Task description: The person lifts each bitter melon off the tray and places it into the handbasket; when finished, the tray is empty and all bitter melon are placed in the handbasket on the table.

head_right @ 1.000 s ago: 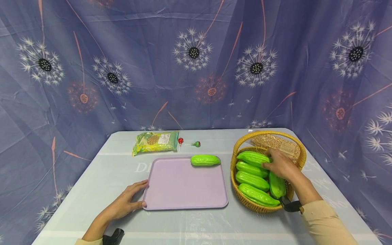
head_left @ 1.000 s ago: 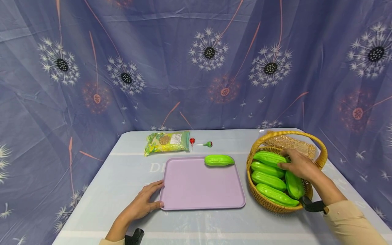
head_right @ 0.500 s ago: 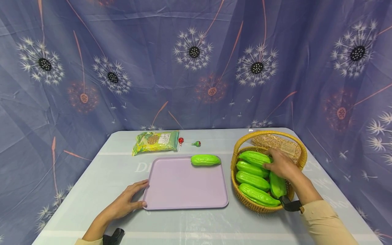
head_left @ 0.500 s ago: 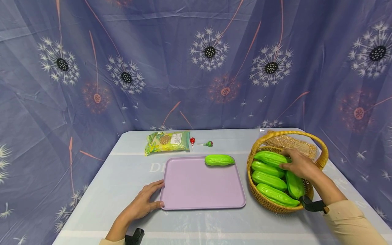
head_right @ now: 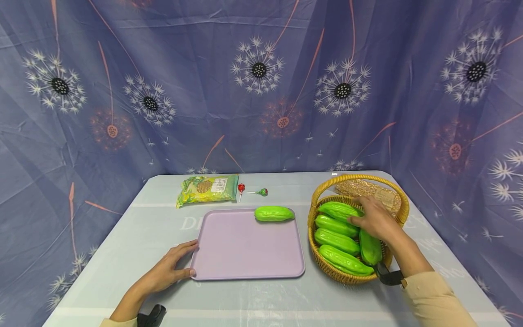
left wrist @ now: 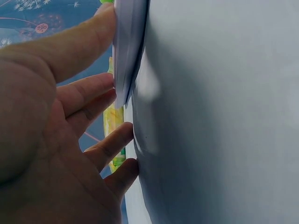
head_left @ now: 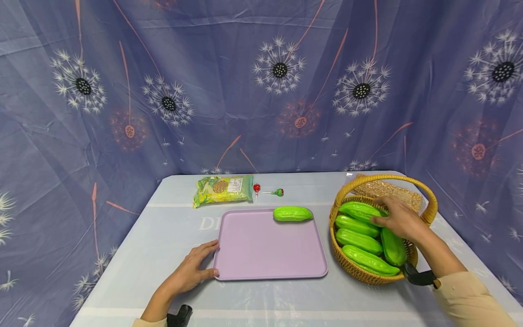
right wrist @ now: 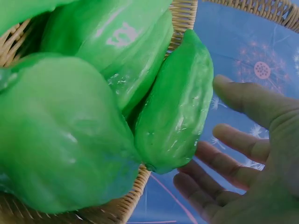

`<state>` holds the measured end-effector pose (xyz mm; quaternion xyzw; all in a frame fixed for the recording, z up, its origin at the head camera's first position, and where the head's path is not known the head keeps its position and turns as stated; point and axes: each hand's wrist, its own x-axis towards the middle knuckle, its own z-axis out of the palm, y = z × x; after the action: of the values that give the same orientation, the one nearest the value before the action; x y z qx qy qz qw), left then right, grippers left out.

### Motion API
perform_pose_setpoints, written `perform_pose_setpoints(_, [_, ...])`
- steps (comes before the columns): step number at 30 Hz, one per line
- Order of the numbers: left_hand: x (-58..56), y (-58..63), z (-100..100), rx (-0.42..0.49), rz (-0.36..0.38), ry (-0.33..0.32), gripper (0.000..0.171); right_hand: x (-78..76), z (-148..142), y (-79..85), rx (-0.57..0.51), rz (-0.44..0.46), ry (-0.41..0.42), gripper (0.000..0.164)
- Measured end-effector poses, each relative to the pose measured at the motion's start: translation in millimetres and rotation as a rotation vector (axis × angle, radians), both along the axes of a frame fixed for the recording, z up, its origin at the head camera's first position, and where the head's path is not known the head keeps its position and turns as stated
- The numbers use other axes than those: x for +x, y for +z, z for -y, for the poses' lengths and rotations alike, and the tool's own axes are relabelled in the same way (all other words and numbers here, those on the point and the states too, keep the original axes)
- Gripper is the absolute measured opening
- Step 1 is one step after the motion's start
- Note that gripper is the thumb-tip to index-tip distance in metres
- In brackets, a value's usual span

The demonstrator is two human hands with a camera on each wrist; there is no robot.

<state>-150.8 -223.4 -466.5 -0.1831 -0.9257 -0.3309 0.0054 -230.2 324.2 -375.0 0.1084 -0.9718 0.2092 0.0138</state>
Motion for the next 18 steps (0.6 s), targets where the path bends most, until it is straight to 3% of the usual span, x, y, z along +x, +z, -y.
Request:
perform_pose_setpoints(5, [0.3,0.2,0,0.003,0.008,0.005,0.067,10.1,5,6.9,-0.007,-0.021,0.002,0.064])
perform_pose_setpoints(18, [1.1,1.0,0,-0.002,0.004,0.001,0.067,37.5,25,19.7,-0.014,-0.193,0.056,0.058])
